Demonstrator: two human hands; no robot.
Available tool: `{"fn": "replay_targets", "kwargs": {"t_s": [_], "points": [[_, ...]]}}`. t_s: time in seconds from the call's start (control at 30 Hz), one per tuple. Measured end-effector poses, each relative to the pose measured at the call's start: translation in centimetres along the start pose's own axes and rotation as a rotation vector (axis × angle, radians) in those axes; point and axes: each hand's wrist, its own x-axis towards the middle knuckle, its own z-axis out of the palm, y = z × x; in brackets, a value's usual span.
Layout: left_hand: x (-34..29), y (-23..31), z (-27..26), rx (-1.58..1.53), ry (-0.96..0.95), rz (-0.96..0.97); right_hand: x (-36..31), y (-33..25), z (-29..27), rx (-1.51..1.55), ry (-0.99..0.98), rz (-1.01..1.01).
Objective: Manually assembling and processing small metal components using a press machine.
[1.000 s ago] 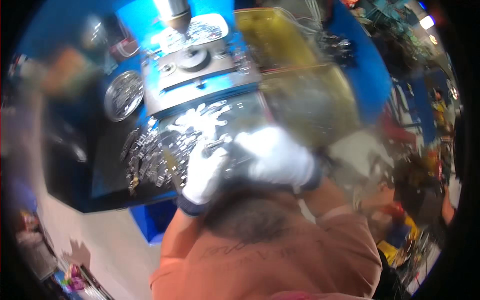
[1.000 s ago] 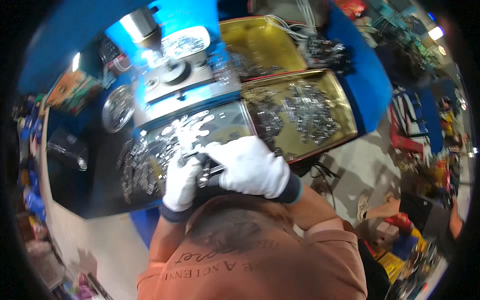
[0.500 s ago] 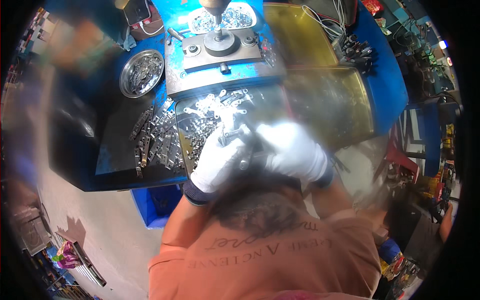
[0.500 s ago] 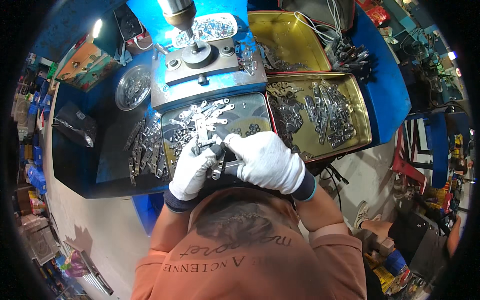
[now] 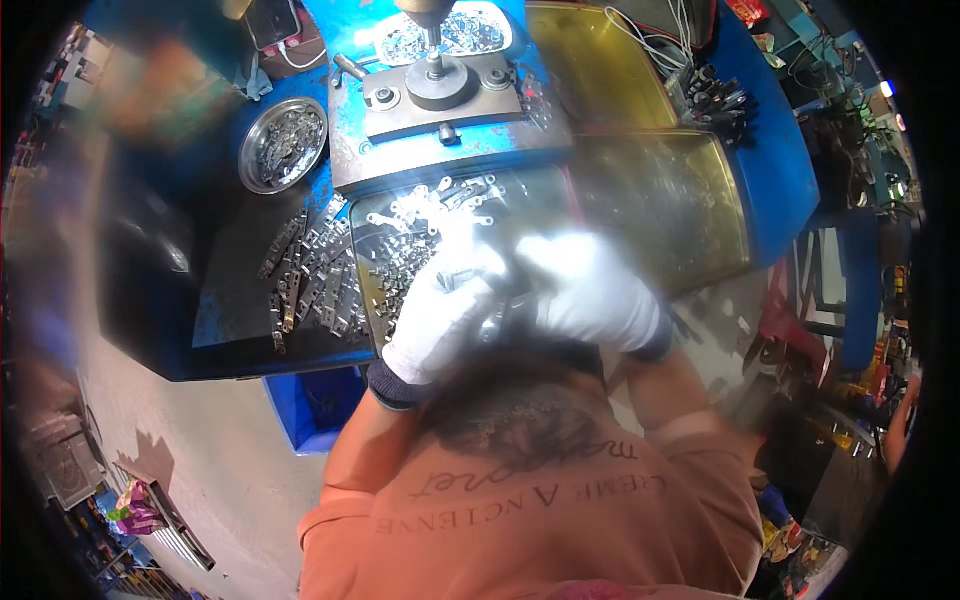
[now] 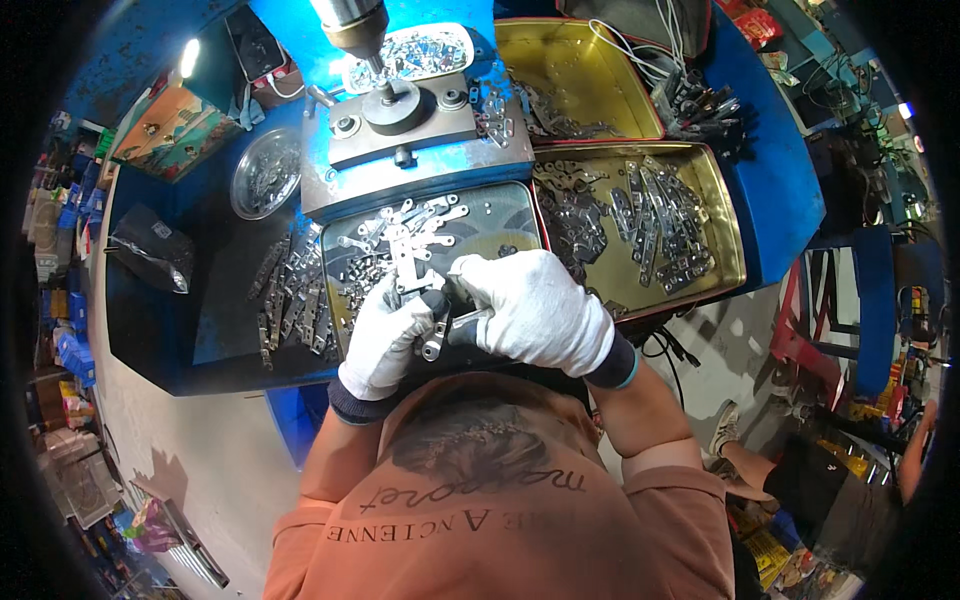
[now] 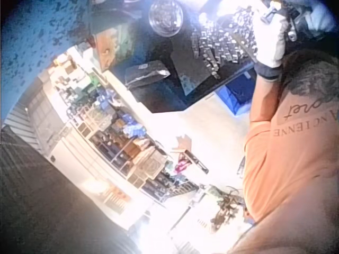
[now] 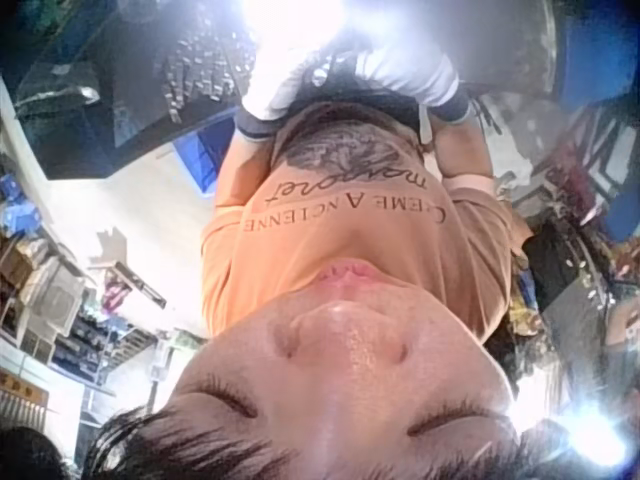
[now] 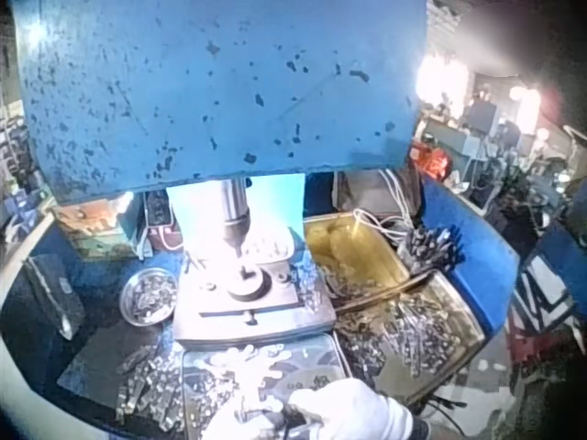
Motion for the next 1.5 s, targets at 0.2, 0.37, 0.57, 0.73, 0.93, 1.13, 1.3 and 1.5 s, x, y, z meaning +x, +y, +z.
{"fn": "replay_targets", "kwargs": {"t_s": [0.2,0.37,0.57,0.73,0.93,1.13,1.3,1.5], "points": [[0.0,0.6,-0.4,0.043,-0.031,-0.097,0.4,-0.3,-0.1,-0.038,-0.045,0.026],[3.1,4.0,-1.0,0.121,-0.052,0.102,3.2,1.7,-1.7,0.995,-0.054,0.281],[10.6,8.1,-3.0,0.306,-0.097,0.301,8.0,1.8,-2.3,0.99,0.203,0.272],[14.0,9.5,-4.9,0.162,-0.074,0.367,9.7,0.7,-3.0,0.739,0.447,-0.077],[14.6,9.7,-5.0,1.714,0.071,1.03,10.4,3.6,-2.3,0.522,0.524,-0.257],[15.9,9.0,-6.8,1.512,0.035,0.96,10.6,3.0,-2.1,0.399,0.53,-0.281],[15.6,8.9,-5.9,1.042,0.13,0.714,10.4,3.1,-2.2,0.351,0.519,-0.25],[15.1,9.4,-4.9,0.606,0.198,0.467,10.6,4.0,-1.9,0.326,0.501,-0.352]]}}
